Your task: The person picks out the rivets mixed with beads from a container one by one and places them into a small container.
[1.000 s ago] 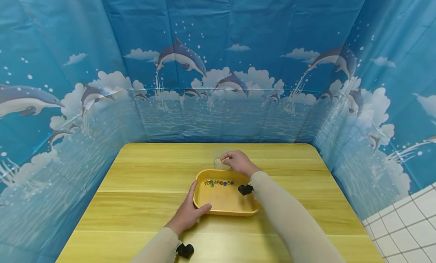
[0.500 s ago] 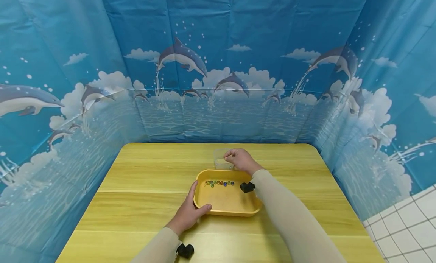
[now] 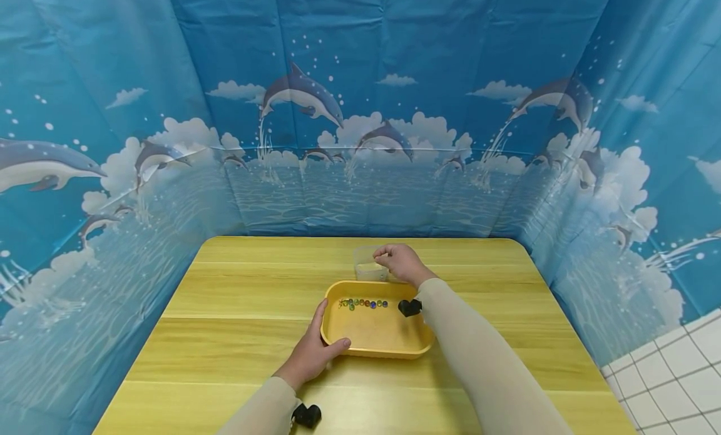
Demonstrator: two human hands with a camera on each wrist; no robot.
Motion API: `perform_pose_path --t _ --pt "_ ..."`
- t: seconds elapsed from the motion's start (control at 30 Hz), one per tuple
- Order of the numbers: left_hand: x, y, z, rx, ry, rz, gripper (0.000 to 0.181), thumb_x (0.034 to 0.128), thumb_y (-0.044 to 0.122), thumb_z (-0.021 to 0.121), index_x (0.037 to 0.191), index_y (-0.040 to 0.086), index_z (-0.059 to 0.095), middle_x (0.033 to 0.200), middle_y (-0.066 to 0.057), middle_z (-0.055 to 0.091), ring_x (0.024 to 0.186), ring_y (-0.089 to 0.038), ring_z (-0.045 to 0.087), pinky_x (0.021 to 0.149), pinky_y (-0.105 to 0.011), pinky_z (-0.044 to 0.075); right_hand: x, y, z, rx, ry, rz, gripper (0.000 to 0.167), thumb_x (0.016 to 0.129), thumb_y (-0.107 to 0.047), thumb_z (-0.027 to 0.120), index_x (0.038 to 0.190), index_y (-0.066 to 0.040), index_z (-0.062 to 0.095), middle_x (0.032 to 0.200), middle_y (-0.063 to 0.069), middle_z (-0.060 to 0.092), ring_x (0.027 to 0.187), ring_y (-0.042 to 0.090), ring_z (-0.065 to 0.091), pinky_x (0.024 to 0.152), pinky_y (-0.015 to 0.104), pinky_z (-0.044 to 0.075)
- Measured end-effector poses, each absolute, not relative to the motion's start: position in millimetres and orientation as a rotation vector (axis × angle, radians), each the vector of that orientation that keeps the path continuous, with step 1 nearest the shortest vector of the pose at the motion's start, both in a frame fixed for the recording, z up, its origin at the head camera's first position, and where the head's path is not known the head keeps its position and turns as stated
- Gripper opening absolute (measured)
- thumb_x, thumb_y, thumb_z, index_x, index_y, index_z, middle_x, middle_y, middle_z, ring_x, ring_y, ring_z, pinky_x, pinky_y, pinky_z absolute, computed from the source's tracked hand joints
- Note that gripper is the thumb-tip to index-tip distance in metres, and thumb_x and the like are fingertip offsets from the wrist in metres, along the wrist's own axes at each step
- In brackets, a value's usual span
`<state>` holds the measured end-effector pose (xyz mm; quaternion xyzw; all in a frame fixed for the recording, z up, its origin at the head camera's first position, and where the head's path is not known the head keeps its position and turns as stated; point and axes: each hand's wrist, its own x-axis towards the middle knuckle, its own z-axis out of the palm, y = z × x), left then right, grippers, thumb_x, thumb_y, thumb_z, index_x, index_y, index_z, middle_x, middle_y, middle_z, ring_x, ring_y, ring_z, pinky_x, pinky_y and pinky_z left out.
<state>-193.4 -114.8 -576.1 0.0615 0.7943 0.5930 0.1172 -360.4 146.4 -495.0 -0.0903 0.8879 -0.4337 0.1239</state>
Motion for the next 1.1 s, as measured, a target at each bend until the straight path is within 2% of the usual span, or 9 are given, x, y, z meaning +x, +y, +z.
perform_pose_path --t 0.13,0.37,0.7,1.1 --pt "-193.8 -115.1 -577.3 0.184 2.325 1.741 0.107 0.0973 0.036 0.078 0.171 0.03 -0.001 0.167 -0.023 0.035 0.132 -0.03 0.062 0.111 -0.048 0.046 -361.9 147.6 -496.4 -0.257 2.584 -1.28 0.022 0.108 -0.029 0.062 0.123 -0.019 0.075 0.136 0.006 0.068 0.109 0.032 0.062 0.09 0.043 0.05" --pt "-193.7 -115.9 -578.9 0.182 2.306 1.751 0.108 0.0973 0.036 0.078 0.171 0.031 -0.002 0.166 -0.024 0.035 0.132 -0.031 0.062 0.11 -0.049 0.047 -364.7 149.0 -499.1 -0.239 2.579 -1.291 0.021 0.108 -0.029 0.062 0.121 -0.02 0.075 0.136 0.005 0.068 0.102 0.026 0.06 0.087 0.042 0.05" --pt "-193.6 -114.9 -576.5 0.173 2.315 1.74 0.107 0.0974 0.036 0.077 0.171 0.031 -0.001 0.168 -0.022 0.032 0.134 -0.03 0.06 0.113 -0.05 0.045 -367.8 146.9 -502.0 -0.213 2.582 -1.292 0.021 0.107 -0.03 0.064 0.122 -0.02 0.075 0.14 0.008 0.066 0.103 0.026 0.058 0.085 0.042 0.047" --pt "-195.4 -115.1 -578.9 0.173 2.405 1.664 0.107 0.097 0.04 0.077 0.171 0.029 0.001 0.172 -0.021 0.026 0.142 -0.033 0.054 0.117 -0.054 0.039 -362.1 143.8 -496.9 -0.225 2.582 -1.306 0.031 0.108 -0.028 0.061 0.132 -0.011 0.072 0.141 0.009 0.066 0.117 0.03 0.062 0.096 0.047 0.051"
